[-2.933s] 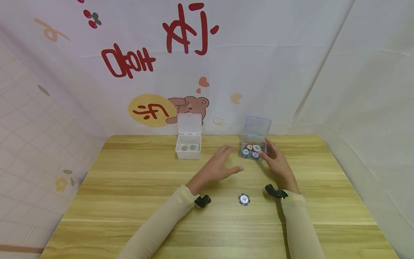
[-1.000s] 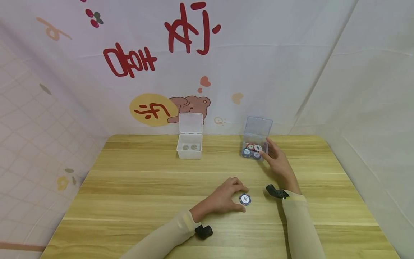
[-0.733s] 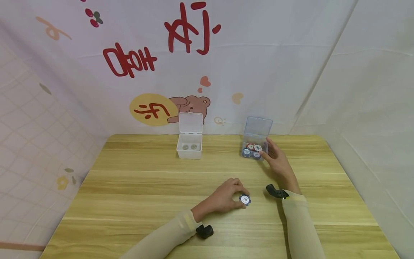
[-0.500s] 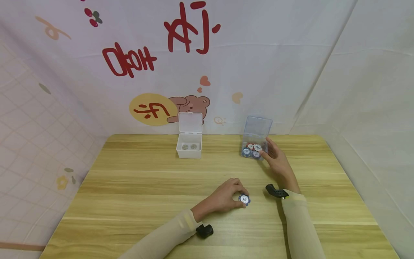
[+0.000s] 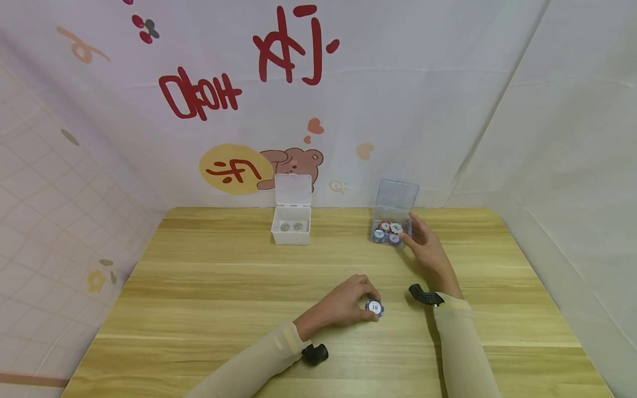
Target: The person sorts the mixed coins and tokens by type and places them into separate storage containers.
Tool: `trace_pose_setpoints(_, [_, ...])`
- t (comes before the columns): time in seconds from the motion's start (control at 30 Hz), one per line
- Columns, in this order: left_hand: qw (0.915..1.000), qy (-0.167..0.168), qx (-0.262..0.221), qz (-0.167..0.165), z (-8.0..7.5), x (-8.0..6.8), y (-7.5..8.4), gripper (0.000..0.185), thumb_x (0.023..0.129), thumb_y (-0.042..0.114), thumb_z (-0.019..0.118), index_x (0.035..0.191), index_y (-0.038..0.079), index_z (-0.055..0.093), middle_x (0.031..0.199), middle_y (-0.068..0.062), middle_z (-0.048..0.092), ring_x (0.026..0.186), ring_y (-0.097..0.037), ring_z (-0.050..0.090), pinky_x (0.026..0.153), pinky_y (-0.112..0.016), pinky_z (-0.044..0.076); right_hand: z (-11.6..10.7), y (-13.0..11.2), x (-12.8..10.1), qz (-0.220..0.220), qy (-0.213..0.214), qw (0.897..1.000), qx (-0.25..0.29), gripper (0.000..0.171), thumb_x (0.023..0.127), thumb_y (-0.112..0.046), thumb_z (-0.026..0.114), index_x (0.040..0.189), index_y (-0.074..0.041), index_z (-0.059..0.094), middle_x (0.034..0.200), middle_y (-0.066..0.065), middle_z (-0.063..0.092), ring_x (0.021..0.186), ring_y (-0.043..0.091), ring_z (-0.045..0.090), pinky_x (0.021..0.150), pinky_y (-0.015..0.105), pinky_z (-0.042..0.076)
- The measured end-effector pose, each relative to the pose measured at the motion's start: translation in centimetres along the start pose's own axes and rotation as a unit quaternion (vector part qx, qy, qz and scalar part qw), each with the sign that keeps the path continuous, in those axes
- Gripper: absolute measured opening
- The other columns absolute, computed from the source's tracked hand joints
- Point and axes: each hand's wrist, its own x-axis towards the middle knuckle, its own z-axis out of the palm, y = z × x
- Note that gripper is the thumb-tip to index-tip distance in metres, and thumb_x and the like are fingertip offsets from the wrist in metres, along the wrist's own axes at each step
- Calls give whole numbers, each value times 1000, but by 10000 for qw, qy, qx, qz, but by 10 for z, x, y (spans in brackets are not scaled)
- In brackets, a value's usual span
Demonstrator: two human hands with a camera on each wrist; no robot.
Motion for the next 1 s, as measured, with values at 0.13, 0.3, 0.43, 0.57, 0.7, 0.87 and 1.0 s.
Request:
trace_pose_setpoints(0.13, [9999,36,-111,-15,1,1,-1,34,86,32,85,113,16,74,103,6,61,94,-3,53,83,-15,44,1,0,-1,8,18,10000,2,78,103,-32,63,165,-13,19,163,26,33,151,46,33,123,59,25])
trace_pose_setpoints(0.3, [9997,83,-212,-27,0,1,-2,35,87,30,84,115,13,74,104,3,61,91,-4,55,80,-13,44,1,-2,-1,86,24,10000,21,79,103,-31,64,166,-16,19,164,26,32,151,46,32,123,58,25])
trace_pose_setpoints(0.43, [9995,127,-286,-36,-2,1,-3,36,87,29,84,116,12,74,105,2,61,92,-4,56,80,-12,45,1,-14,-4,181,-27,9998,64,77,103,-24,63,166,-14,18,164,29,30,151,48,31,123,59,25])
trace_pose_setpoints(0.57, [9992,161,-366,-3,-3,2,-3,37,86,28,85,117,11,73,105,1,62,93,-6,57,80,-12,46,0,-36,-12,239,-115,9996,70,76,104,-16,61,164,-6,18,163,33,28,150,51,30,122,60,25])
trace_pose_setpoints(0.7, [9989,240,-393,85,-4,2,-4,37,86,27,85,117,11,73,104,1,63,91,-7,58,78,-12,45,1,-40,-15,189,-131,9997,118,75,103,-15,62,164,-4,18,162,34,29,150,52,30,122,60,25])
trace_pose_setpoints(0.87, [9983,403,-365,193,-5,3,-6,35,86,27,84,115,11,74,101,1,62,87,-6,55,73,-11,45,1,-38,-14,132,-144,9997,141,75,103,-15,61,164,-4,19,162,34,29,150,52,30,122,60,25])
trace_pose_setpoints(1.0, [9977,503,-406,196,-6,5,-7,34,86,26,84,114,11,73,99,1,61,84,-5,54,71,-11,45,1,-38,-14,127,-148,9997,131,75,103,-15,61,164,-4,19,162,34,29,150,52,30,122,60,25])
